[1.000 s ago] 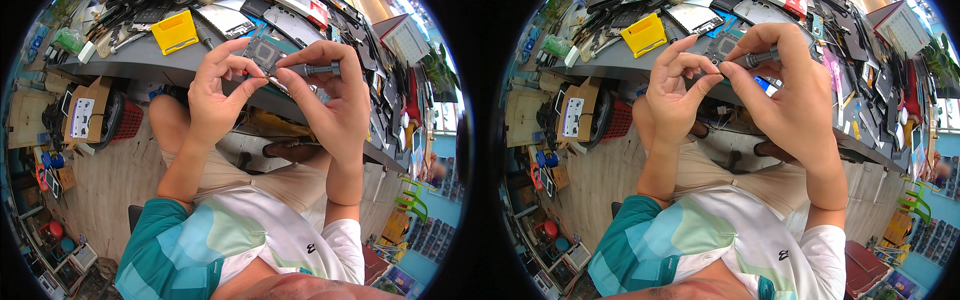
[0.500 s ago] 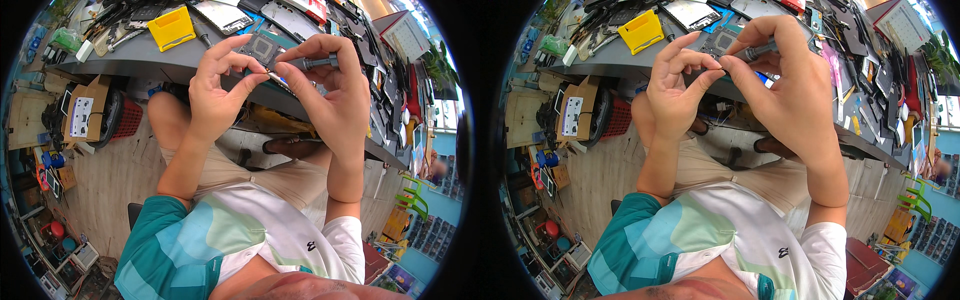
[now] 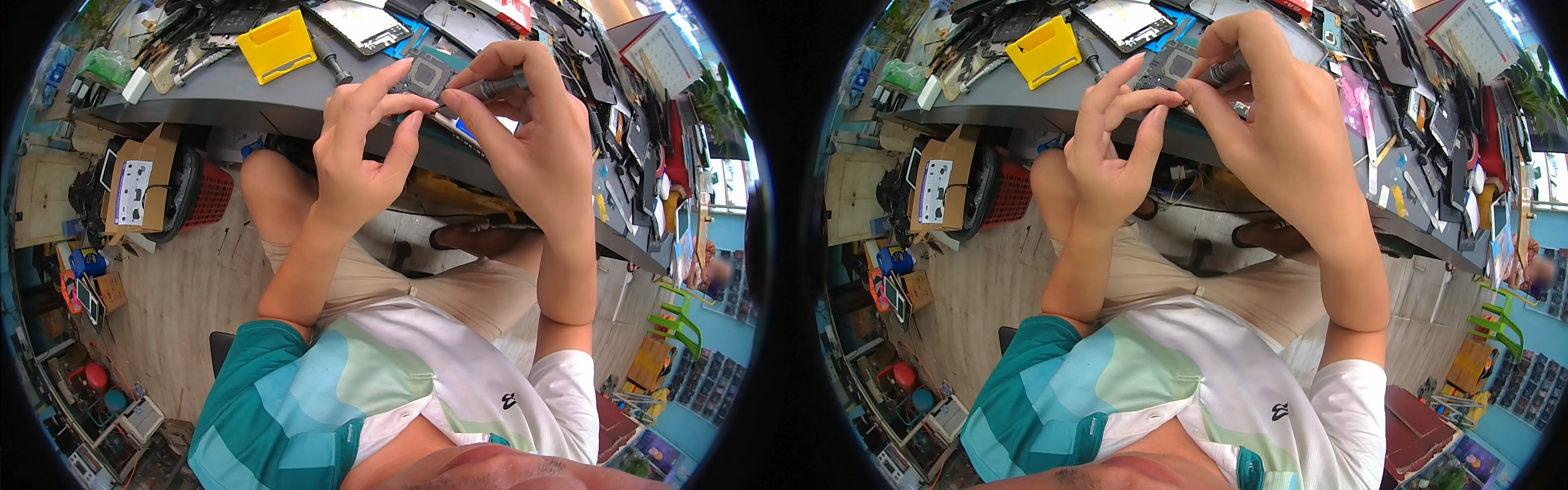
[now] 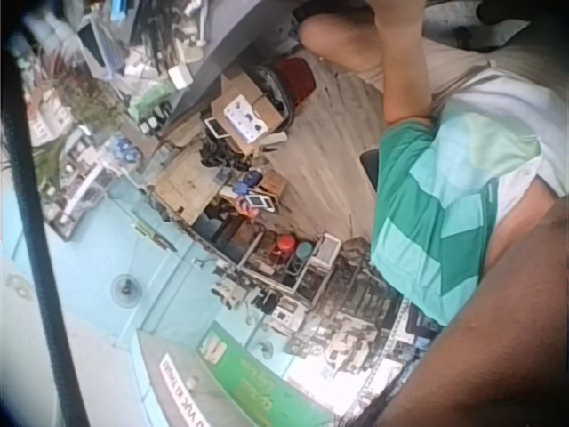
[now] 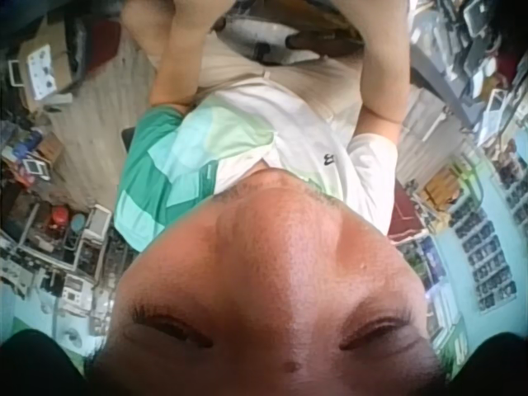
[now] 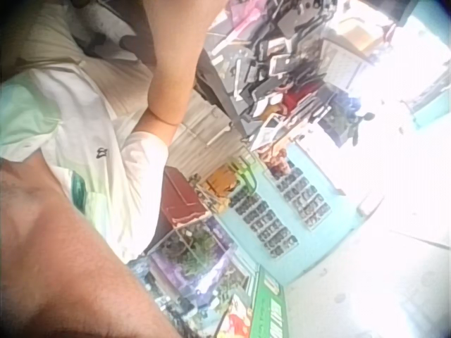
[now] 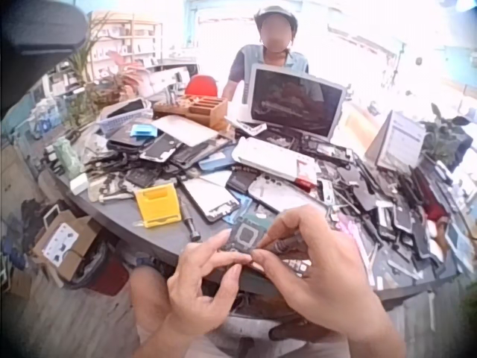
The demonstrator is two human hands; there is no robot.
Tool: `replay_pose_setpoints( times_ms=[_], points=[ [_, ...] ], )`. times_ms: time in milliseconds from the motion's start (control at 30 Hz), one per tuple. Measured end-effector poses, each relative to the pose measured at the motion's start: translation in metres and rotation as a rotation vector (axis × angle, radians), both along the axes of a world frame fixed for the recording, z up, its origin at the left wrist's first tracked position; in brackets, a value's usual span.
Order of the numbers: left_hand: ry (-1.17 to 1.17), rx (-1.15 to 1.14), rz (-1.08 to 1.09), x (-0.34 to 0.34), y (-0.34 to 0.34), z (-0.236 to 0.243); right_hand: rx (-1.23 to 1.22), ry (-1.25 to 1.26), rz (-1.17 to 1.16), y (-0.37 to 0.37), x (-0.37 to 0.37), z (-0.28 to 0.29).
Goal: The person sits on the floor and uses a screwdriver to remove and reinsert screws on a disassembled mobile phone. They repeatedly handle small screws and components on a cluttered workbench.
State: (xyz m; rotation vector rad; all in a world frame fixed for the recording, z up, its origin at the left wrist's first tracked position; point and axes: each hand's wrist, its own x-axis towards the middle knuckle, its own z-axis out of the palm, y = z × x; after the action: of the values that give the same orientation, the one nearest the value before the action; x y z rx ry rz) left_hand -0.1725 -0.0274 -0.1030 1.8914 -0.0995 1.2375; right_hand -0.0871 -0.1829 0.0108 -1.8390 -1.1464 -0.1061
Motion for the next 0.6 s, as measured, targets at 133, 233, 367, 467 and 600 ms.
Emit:
replay_pose_setpoints(
  times_ms=[133, 233, 367, 467, 600],
  points=[
    [-0.028, 0.044, 0.005, -0.0021, 0.0028, -0.0012, -0.008, 0.015, 0.004, 0.0011, 0.0005, -0.0015],
    [-0.033, 0.048, 0.013, -0.0032, 0.0033, -0.0024, -0.02, 0.015, 0.015, 0.0017, 0.0006, -0.0008],
    [-0.034, 0.081, 0.022, -0.0029, 0.0048, -0.0039, -0.039, 0.003, 0.029, 0.0023, 0.0022, -0.0009],
    [-0.004, 0.115, 0.025, -0.0055, 0.0064, -0.0029, -0.047, 0.033, 0.04, 0.0039, 0.0009, 0.0018],
    [-0.001, 0.092, 0.027, -0.0063, 0.0065, -0.0034, -0.076, 0.062, 0.097, 0.0042, 0.0037, 0.0053]
  ],
)
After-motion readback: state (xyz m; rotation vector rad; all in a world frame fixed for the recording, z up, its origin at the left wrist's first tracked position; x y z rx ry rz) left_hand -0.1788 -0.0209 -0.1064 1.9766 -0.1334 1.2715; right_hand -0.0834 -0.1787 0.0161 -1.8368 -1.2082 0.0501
